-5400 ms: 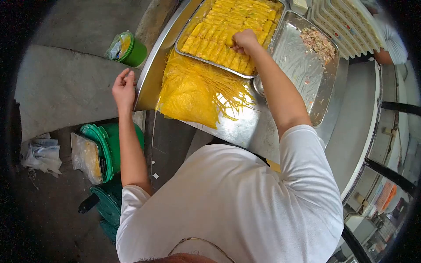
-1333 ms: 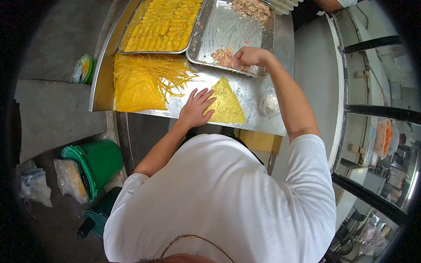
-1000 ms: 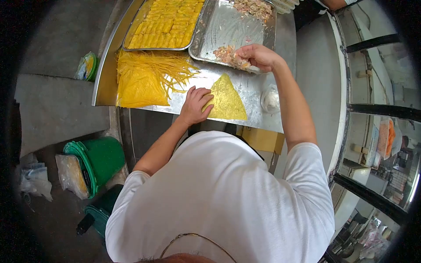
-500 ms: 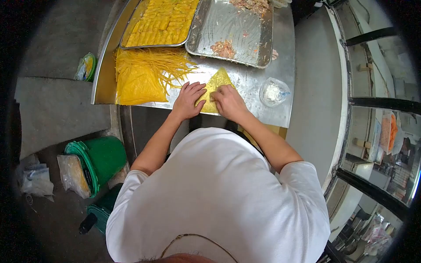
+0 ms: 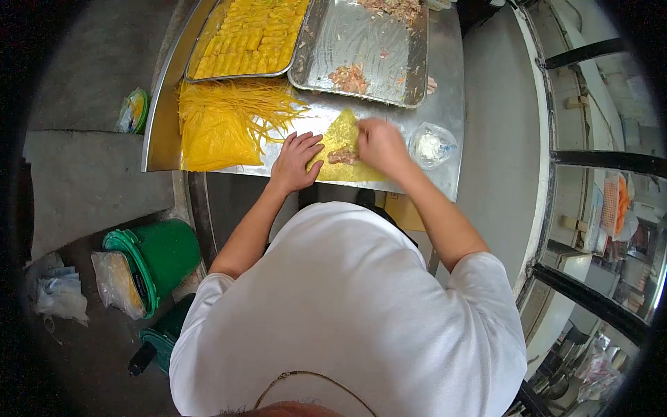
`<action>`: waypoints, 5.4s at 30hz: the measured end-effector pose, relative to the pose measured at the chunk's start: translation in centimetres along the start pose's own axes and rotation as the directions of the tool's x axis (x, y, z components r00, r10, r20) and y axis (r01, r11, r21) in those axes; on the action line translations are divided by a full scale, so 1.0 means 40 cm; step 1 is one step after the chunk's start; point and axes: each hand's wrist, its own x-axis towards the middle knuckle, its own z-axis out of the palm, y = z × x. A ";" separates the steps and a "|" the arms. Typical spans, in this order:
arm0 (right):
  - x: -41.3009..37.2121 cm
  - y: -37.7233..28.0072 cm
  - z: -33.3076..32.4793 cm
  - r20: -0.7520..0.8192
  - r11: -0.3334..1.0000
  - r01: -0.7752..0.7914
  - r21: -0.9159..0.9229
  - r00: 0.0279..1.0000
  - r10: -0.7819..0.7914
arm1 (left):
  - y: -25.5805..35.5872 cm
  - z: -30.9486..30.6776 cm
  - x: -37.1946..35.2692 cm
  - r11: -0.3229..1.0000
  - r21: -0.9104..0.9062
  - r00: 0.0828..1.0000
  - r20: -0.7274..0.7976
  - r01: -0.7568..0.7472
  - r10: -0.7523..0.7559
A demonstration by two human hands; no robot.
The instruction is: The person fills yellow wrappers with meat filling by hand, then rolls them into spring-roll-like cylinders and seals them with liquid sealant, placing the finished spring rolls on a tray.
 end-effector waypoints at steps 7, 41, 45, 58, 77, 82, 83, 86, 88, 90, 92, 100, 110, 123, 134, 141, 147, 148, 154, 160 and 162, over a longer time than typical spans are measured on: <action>0.388 0.239 -0.003 0.254 0.984 -0.154 -0.087 0.952 0.171 | 0.001 0.001 0.001 1.000 0.011 1.000 -0.009 0.003 -0.003; -0.015 0.053 0.156 0.333 0.972 0.226 -0.060 0.923 -0.194 | -0.008 0.006 -0.001 0.999 -0.019 0.996 -0.075 -0.041 0.039; -0.021 0.039 0.159 0.324 0.968 0.236 -0.082 0.925 -0.198 | -0.005 0.004 0.001 0.999 -0.021 0.997 -0.074 -0.038 0.036; -0.086 0.089 0.128 0.247 0.981 0.185 -0.065 0.955 -0.164 | 0.000 0.006 0.001 1.000 -0.006 0.998 -0.049 -0.030 0.030; -0.085 0.078 0.096 0.190 0.998 0.055 0.013 0.980 -0.056 | -0.002 -0.002 0.003 1.000 -0.010 0.999 -0.041 -0.011 0.011; -0.086 0.088 0.112 0.180 0.999 -0.012 -0.042 0.984 0.020 | -0.003 -0.001 0.000 1.000 -0.014 1.000 -0.026 -0.014 0.014; -0.082 0.083 0.108 0.145 0.997 -0.041 -0.063 0.988 0.049 | -0.003 0.000 0.000 1.000 -0.011 0.999 -0.028 -0.015 0.014; -0.077 0.112 0.120 0.212 0.991 -0.089 -0.098 0.971 0.108 | -0.002 0.000 0.002 1.000 -0.014 0.999 -0.031 -0.014 0.014; -0.084 0.110 0.107 0.215 0.994 -0.057 -0.092 0.974 0.076 | -0.003 0.001 0.002 1.000 -0.016 0.999 -0.033 -0.016 0.015; -0.089 0.095 0.088 0.217 0.996 -0.023 -0.087 0.975 0.042 | -0.003 0.002 0.001 1.000 -0.010 0.999 -0.037 -0.017 0.017; -0.092 0.066 0.065 0.095 0.990 -0.004 -0.141 0.995 0.018 | -0.003 0.004 0.001 1.000 -0.012 0.999 -0.047 -0.018 0.018; -0.151 0.065 0.065 0.207 0.850 0.203 -0.485 0.972 -0.114 | 0.021 -0.003 -0.054 0.991 -0.135 0.966 -0.255 -0.006 -0.029; -0.106 0.092 0.065 0.059 0.878 -0.386 -0.282 0.907 0.417 | 0.068 0.000 -0.038 0.948 0.022 0.948 -0.032 0.318 -0.318; -0.176 0.186 0.152 0.249 0.711 -0.664 0.230 0.747 0.617 | 0.058 -0.012 -0.057 0.463 -0.394 0.592 0.332 0.794 -0.734; -0.201 0.094 0.149 0.109 0.567 -0.602 0.562 0.734 0.671 | 0.166 0.053 0.005 0.625 -0.667 0.757 -0.138 0.406 -0.638; -0.189 0.021 0.159 -0.152 0.836 -0.382 0.393 0.870 0.469 | 0.199 0.062 0.051 0.995 -0.079 0.997 0.047 0.064 -0.060; -0.168 -0.008 0.167 -0.007 1.000 0.003 -0.019 1.000 -0.004 | 0.159 0.046 0.021 0.929 -0.353 0.993 0.003 0.109 -0.115; -0.171 0.002 0.181 -0.011 1.000 0.002 -0.021 1.000 -0.002 | 0.147 0.046 0.016 0.930 -0.353 0.994 0.002 0.104 -0.110; -0.177 0.019 0.201 0.005 0.956 0.178 -0.233 0.983 -0.182 | 0.102 -0.027 0.055 0.937 -0.347 0.997 0.053 -0.041 0.063; -0.210 -0.008 0.117 0.039 0.984 0.175 -0.019 0.984 -0.175 | 0.051 -0.046 0.076 0.974 -0.135 0.915 0.339 -0.184 0.220; -0.231 0.015 0.086 0.062 0.999 0.032 0.043 0.997 -0.035 | 0.048 -0.043 0.065 0.960 -0.105 0.899 0.337 -0.259 0.280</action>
